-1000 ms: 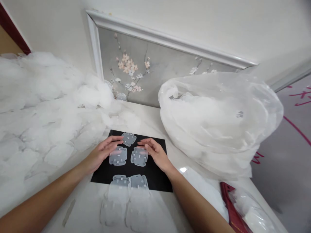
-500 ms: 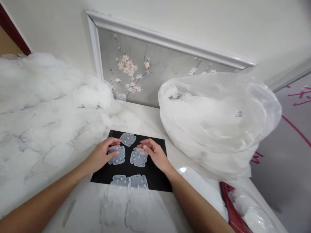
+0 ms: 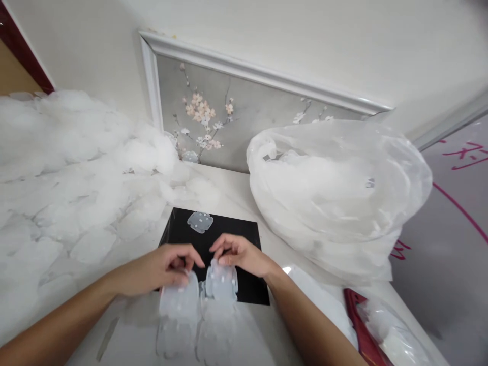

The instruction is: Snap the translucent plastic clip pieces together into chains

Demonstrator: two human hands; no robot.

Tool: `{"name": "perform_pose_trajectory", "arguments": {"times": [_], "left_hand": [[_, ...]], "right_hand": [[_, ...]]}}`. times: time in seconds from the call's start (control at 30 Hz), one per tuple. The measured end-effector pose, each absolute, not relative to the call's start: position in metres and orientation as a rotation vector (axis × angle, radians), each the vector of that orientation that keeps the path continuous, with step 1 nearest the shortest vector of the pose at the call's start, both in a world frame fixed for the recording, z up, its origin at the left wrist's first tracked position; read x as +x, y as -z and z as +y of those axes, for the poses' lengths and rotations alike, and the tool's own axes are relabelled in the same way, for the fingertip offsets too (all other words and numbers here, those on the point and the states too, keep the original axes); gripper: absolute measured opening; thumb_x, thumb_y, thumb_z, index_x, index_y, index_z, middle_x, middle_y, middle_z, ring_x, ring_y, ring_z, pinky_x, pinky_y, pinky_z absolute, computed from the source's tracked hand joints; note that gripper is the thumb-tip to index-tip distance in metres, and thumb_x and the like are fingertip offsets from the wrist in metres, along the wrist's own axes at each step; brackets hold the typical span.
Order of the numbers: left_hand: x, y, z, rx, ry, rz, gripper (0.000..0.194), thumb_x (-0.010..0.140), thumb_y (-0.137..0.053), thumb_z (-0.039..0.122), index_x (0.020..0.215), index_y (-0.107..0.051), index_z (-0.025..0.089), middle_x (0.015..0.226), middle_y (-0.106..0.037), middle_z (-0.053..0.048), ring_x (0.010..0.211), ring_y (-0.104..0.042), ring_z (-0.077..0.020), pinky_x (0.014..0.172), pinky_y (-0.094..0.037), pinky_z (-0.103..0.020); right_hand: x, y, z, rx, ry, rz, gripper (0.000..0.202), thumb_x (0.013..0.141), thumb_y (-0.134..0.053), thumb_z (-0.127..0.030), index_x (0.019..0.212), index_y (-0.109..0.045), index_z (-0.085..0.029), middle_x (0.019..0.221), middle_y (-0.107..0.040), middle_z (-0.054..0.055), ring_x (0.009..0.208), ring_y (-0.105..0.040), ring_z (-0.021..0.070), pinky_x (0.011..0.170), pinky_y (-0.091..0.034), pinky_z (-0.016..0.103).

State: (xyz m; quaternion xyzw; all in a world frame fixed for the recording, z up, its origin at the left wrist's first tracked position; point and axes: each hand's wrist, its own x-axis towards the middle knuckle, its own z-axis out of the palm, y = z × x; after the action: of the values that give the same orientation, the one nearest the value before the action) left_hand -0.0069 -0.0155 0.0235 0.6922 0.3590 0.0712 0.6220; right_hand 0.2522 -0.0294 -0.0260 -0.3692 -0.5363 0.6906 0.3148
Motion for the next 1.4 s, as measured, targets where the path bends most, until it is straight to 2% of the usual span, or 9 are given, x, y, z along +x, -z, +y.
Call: {"name": "perform_pose_trajectory", "arguments": {"times": [0.13, 0.27, 0.4, 0.53, 0.67, 0.83, 0.9, 1.07, 1.4], "left_hand": [[0.001, -0.03, -0.025, 1.87, -0.038, 0.77, 0.033, 0.075, -0.075, 0.038, 0.108, -0.073, 0.033, 0.1, -0.07, -0.002, 0.091, -0.062, -0.0246, 0.075, -0.045, -0.03], [-0.009, -0.028, -0.007, 1.902, -0.314, 0.917, 0.022, 0.085, -0.063, 0.041, 0.1, -0.075, 0.03, 0.095, -0.072, -0.003, 0.082, -0.063, -0.0232, 0.073, -0.046, -0.031], [-0.043, -0.027, 0.02, 2.012, -0.626, 1.572, 0.017, 0.077, -0.066, 0.04, 0.085, -0.069, 0.026, 0.091, -0.066, -0.007, 0.08, -0.06, -0.029, 0.073, -0.045, -0.037], [-0.064, -0.026, 0.03, 2.019, -0.388, 1.958, 0.045, 0.066, -0.07, 0.036, 0.107, -0.063, 0.018, 0.107, -0.059, -0.017, 0.105, -0.053, -0.0436, 0.075, -0.046, -0.044], [-0.068, -0.03, 0.031, 2.087, -0.046, 2.012, 0.053, 0.073, -0.06, 0.028, 0.123, -0.053, 0.011, 0.11, -0.057, -0.018, 0.108, -0.054, -0.0389, 0.076, -0.046, -0.039], [-0.066, -0.046, 0.028, 2.159, -0.228, 1.966, 0.009, 0.078, -0.056, 0.03, 0.081, -0.057, 0.021, 0.074, -0.058, -0.004, 0.072, -0.057, -0.0265, 0.064, -0.039, -0.033], [-0.057, -0.047, 0.023, 2.051, -0.422, 1.795, 0.021, 0.081, -0.057, 0.04, 0.071, -0.051, 0.023, 0.063, -0.052, 0.001, 0.062, -0.052, -0.0207, 0.06, -0.036, -0.031], [-0.014, -0.012, 0.009, 1.405, -0.675, 1.19, 0.037, 0.076, -0.063, 0.057, 0.078, -0.052, 0.022, 0.067, -0.056, 0.005, 0.062, -0.054, -0.0148, 0.062, -0.043, -0.028], [-0.001, 0.011, 0.011, 1.312, -0.591, 1.1, 0.047, 0.075, -0.069, 0.053, 0.109, -0.068, 0.021, 0.102, -0.073, -0.006, 0.09, -0.065, -0.0236, 0.08, -0.05, -0.035]], "right_hand": [[0.253, 0.01, -0.037, -0.914, -1.885, -1.787, 0.025, 0.078, -0.074, -0.04, 0.094, -0.071, -0.02, 0.086, -0.073, 0.002, 0.081, -0.069, 0.0183, 0.078, -0.053, 0.033], [0.249, 0.001, -0.027, -1.126, -1.452, -1.825, 0.018, 0.086, -0.065, -0.038, 0.09, -0.072, -0.022, 0.085, -0.073, 0.002, 0.08, -0.067, 0.0199, 0.076, -0.051, 0.034], [0.234, 0.012, -0.004, -1.319, -1.002, -1.846, 0.009, 0.088, -0.063, -0.028, 0.092, -0.069, -0.023, 0.09, -0.069, 0.004, 0.078, -0.064, 0.0201, 0.076, -0.051, 0.036], [0.211, 0.025, 0.015, -1.302, -0.59, -2.147, 0.019, 0.083, -0.069, -0.022, 0.102, -0.065, -0.021, 0.11, -0.064, 0.011, 0.103, -0.059, 0.0276, 0.091, -0.049, 0.043], [0.198, 0.03, 0.02, -1.341, -0.359, -2.279, 0.009, 0.088, -0.056, -0.013, 0.083, -0.063, -0.018, 0.091, -0.066, 0.01, 0.095, -0.061, 0.0271, 0.09, -0.048, 0.043], [0.211, 0.03, 0.011, -1.343, -1.003, -1.532, 0.017, 0.085, -0.058, -0.028, 0.071, -0.052, -0.021, 0.068, -0.058, -0.002, 0.066, -0.058, 0.0154, 0.069, -0.049, 0.031], [0.221, 0.03, 0.003, -1.216, -1.379, -1.143, 0.027, 0.08, -0.066, -0.041, 0.071, -0.049, -0.021, 0.064, -0.056, -0.005, 0.06, -0.057, 0.0129, 0.063, -0.049, 0.028], [0.239, 0.035, -0.016, -1.054, -1.764, -0.712, 0.041, 0.063, -0.085, -0.043, 0.08, -0.056, -0.021, 0.07, -0.065, -0.003, 0.063, -0.065, 0.0144, 0.064, -0.053, 0.028], [0.256, 0.036, -0.021, -0.967, -1.836, -0.836, 0.038, 0.077, -0.075, -0.049, 0.102, -0.067, -0.021, 0.095, -0.074, 0.006, 0.081, -0.071, 0.0192, 0.08, -0.053, 0.036]]}}
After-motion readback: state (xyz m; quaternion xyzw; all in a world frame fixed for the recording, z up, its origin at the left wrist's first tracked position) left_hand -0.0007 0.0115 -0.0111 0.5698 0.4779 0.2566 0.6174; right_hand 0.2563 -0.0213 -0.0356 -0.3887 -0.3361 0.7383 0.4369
